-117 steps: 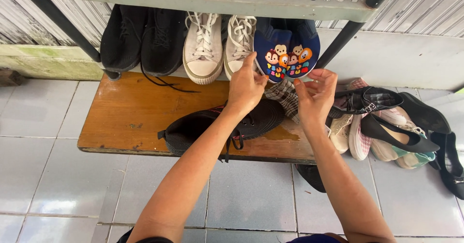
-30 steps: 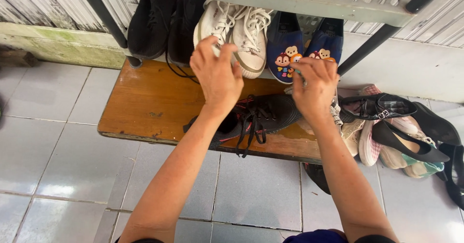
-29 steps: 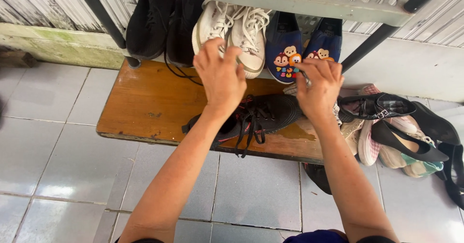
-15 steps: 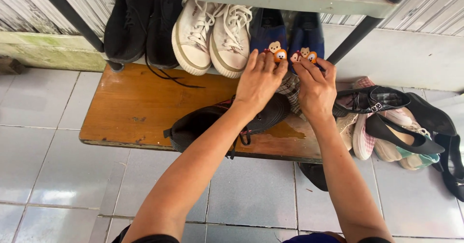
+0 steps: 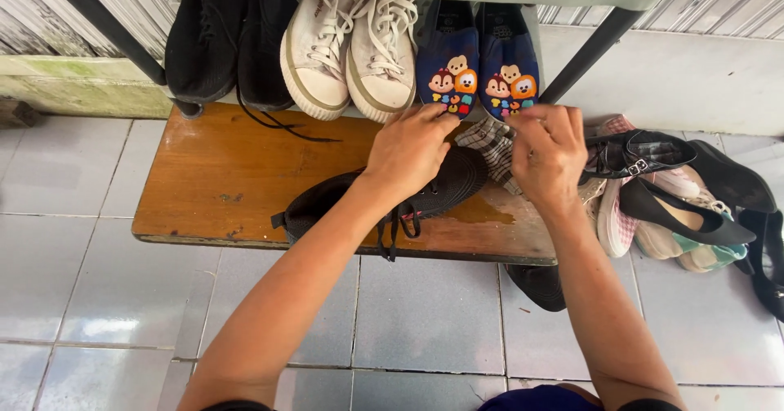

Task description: The person wipes a white sneaker with a checkered cloth, places it on a shoe rack, then wipes a black sneaker and places it on the rack. They also briefly handle a pair of blue slippers with cartoon characters before returning to wipe the black sneaker again.

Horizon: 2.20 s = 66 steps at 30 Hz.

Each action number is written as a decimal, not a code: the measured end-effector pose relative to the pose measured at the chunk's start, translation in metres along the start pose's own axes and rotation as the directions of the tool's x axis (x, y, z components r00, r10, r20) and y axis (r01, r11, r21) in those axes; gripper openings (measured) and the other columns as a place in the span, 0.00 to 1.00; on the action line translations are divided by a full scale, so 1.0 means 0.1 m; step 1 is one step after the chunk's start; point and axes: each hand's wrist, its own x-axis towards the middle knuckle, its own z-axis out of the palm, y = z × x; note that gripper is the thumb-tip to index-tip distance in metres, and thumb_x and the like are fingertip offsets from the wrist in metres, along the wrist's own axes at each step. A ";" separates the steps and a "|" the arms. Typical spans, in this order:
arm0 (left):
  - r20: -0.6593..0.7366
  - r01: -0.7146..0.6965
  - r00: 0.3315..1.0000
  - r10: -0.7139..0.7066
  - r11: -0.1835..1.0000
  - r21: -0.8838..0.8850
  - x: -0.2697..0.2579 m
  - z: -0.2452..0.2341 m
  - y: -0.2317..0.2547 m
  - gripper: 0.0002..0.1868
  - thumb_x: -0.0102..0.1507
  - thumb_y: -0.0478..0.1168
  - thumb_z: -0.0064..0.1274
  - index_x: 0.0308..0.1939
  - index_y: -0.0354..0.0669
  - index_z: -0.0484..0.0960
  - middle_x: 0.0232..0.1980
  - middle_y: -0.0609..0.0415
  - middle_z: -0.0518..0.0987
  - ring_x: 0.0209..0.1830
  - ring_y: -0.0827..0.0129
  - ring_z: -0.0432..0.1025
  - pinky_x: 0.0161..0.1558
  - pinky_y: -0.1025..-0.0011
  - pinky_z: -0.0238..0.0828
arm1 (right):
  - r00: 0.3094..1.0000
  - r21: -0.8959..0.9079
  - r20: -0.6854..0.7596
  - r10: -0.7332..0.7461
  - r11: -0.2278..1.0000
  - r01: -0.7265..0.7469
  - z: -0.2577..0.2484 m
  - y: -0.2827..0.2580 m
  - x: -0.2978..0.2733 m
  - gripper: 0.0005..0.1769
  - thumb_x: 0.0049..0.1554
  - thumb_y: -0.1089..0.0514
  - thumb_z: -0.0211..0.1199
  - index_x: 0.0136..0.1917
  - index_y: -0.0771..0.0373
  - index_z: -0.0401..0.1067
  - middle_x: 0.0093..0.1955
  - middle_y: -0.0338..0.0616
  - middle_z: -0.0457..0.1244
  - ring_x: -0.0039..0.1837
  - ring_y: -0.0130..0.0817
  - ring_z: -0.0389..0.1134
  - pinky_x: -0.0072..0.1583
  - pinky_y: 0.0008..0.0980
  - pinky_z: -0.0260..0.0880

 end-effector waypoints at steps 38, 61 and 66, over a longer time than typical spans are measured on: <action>0.406 0.621 0.767 -0.497 0.733 -0.278 -0.94 -1.01 0.14 0.11 0.55 0.45 0.64 0.39 0.47 0.85 0.30 0.48 0.82 0.39 0.53 0.81 0.39 0.61 0.75 | 0.631 -0.027 0.772 0.079 0.995 -0.091 -1.04 -0.91 0.64 0.33 0.51 0.66 0.63 0.70 0.46 0.71 0.60 0.50 0.66 0.60 0.58 0.70 0.58 0.57 0.75; 0.329 0.571 0.818 -0.471 0.600 -0.560 -1.06 -1.06 0.08 0.26 0.56 0.32 0.59 0.57 0.61 0.82 0.36 0.54 0.81 0.36 0.68 0.82 0.40 0.73 0.78 | 0.786 0.192 0.606 -0.123 0.981 0.006 -0.76 -0.92 0.46 0.23 0.51 0.64 0.68 0.57 0.44 0.80 0.54 0.45 0.67 0.56 0.48 0.71 0.56 0.44 0.76; 0.317 0.518 0.855 -0.410 0.682 -0.516 -1.12 -1.19 0.08 0.18 0.55 0.27 0.57 0.45 0.53 0.86 0.33 0.51 0.81 0.35 0.62 0.83 0.38 0.68 0.79 | 0.832 0.046 0.553 0.041 0.996 -0.080 -0.87 -0.59 0.43 0.28 0.53 0.61 0.68 0.64 0.37 0.77 0.57 0.37 0.65 0.60 0.45 0.70 0.58 0.44 0.73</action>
